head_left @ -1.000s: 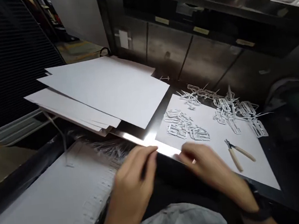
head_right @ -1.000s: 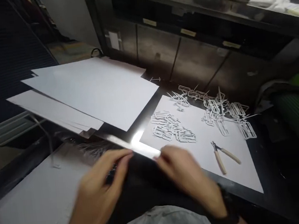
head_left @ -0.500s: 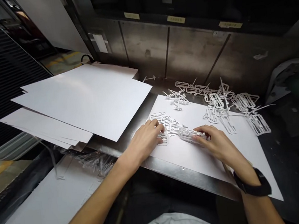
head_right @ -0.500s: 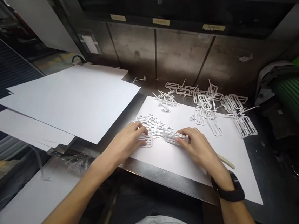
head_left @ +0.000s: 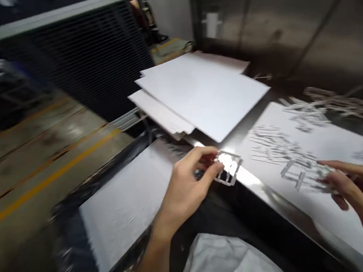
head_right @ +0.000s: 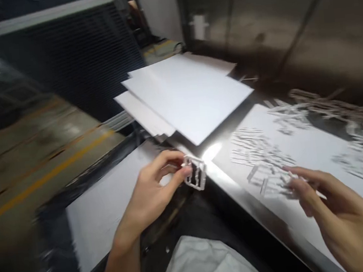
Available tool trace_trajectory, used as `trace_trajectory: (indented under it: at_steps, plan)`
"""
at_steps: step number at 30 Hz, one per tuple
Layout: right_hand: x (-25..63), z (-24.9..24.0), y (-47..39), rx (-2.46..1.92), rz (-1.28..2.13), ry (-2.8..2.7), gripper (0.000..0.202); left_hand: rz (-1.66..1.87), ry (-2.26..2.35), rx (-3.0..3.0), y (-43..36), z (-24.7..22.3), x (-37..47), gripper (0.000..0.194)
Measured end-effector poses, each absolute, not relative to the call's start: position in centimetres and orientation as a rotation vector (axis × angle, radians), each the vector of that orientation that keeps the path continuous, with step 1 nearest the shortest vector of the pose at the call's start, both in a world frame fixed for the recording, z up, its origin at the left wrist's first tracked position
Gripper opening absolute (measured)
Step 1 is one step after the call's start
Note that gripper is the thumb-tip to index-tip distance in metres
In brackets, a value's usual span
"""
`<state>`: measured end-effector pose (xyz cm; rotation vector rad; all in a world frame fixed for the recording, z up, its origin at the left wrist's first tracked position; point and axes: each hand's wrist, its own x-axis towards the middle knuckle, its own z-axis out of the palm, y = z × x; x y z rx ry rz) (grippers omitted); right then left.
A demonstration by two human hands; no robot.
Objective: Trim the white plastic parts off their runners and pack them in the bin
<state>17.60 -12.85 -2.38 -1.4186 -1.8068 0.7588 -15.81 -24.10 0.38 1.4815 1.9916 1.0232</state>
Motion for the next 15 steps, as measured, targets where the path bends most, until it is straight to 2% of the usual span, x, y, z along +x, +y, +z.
trace_trajectory:
  at_steps: [2,4,6,8,11,15]
  plan:
    - [11.6,-2.8,-15.4,-1.295,1.070,-1.919,0.027,0.978,2.285,1.193,-31.2,-0.2,-21.0,0.025]
    - [3.4,-3.9,-18.2,-0.879,1.425,-2.093,0.027,0.838,2.545,0.877,-38.2,-1.5,-27.1,0.025]
    - [-6.0,-5.7,-20.9,-0.467,1.628,-2.341,0.032,0.640,2.721,0.589,-44.1,-3.2,-33.2,0.029]
    - [-15.0,-8.0,-23.0,-0.242,1.681,-2.475,0.027,0.462,2.781,0.402,-48.2,-5.2,-38.3,0.033]
    - [-25.2,-11.8,-24.6,-0.143,1.693,-2.681,0.031,0.277,2.798,0.267,-51.5,-8.2,-43.1,0.037]
    - [-31.1,-16.1,-25.5,-0.036,1.690,-2.930,0.032,0.145,2.827,0.235,-53.4,-11.7,-45.9,0.039]
